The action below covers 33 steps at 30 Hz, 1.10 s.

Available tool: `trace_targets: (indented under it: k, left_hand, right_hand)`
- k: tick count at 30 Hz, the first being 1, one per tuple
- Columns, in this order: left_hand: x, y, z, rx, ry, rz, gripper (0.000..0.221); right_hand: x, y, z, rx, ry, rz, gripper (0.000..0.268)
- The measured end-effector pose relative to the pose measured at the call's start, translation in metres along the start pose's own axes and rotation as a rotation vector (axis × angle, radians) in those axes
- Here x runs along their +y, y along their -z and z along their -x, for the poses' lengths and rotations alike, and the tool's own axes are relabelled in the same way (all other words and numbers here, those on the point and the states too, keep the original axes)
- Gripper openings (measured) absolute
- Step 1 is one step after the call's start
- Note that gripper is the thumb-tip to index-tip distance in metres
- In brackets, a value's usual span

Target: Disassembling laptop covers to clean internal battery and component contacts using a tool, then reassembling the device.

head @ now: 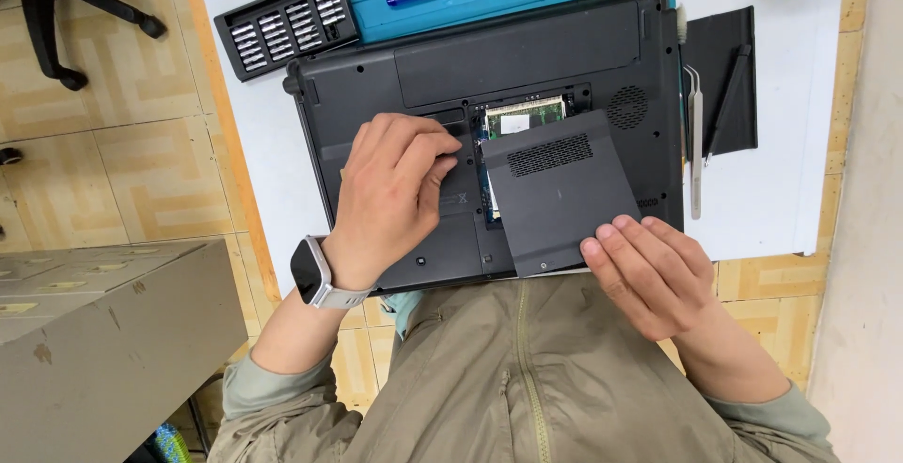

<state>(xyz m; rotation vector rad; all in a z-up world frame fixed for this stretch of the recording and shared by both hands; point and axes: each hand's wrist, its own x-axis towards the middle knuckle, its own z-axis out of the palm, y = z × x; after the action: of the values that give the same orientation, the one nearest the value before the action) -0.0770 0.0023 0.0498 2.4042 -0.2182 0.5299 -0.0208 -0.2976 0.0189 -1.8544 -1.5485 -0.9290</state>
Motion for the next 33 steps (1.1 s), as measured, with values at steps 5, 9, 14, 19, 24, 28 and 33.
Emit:
trace_targets:
  k: [5, 9, 14, 19, 24, 28, 33]
  left_hand:
    - [-0.008, 0.001, 0.001, 0.046, 0.051, -0.032, 0.01]
    - [-0.016, 0.002, 0.001, 0.07, 0.061, -0.028, 0.006]
    - [-0.02, -0.001, 0.001, 0.112, 0.059, 0.022, 0.004]
    - [-0.02, -0.003, 0.001, 0.12, 0.05, 0.039, 0.002]
    - [-0.02, -0.004, 0.001, 0.116, 0.055, 0.057, 0.004]
    - [-0.019, -0.003, 0.0, 0.114, 0.06, 0.071, 0.006]
    - [-0.021, -0.005, 0.002, 0.113, 0.069, 0.076, 0.005]
  right_hand:
    - [0.01, -0.016, -0.005, 0.013, 0.06, 0.031, 0.025]
    - [0.01, -0.023, -0.01, -0.024, 0.064, 0.057, 0.026]
    - [0.008, -0.03, -0.017, 0.011, 0.053, 0.061, 0.032]
    - [0.005, -0.032, -0.022, 0.009, 0.046, 0.071, 0.032]
    - [0.003, -0.031, -0.024, 0.006, 0.047, 0.065, 0.033]
    - [0.003, -0.033, -0.028, 0.034, 0.035, 0.088, 0.033]
    - [0.009, -0.033, -0.023, 0.027, 0.068, 0.083, 0.033]
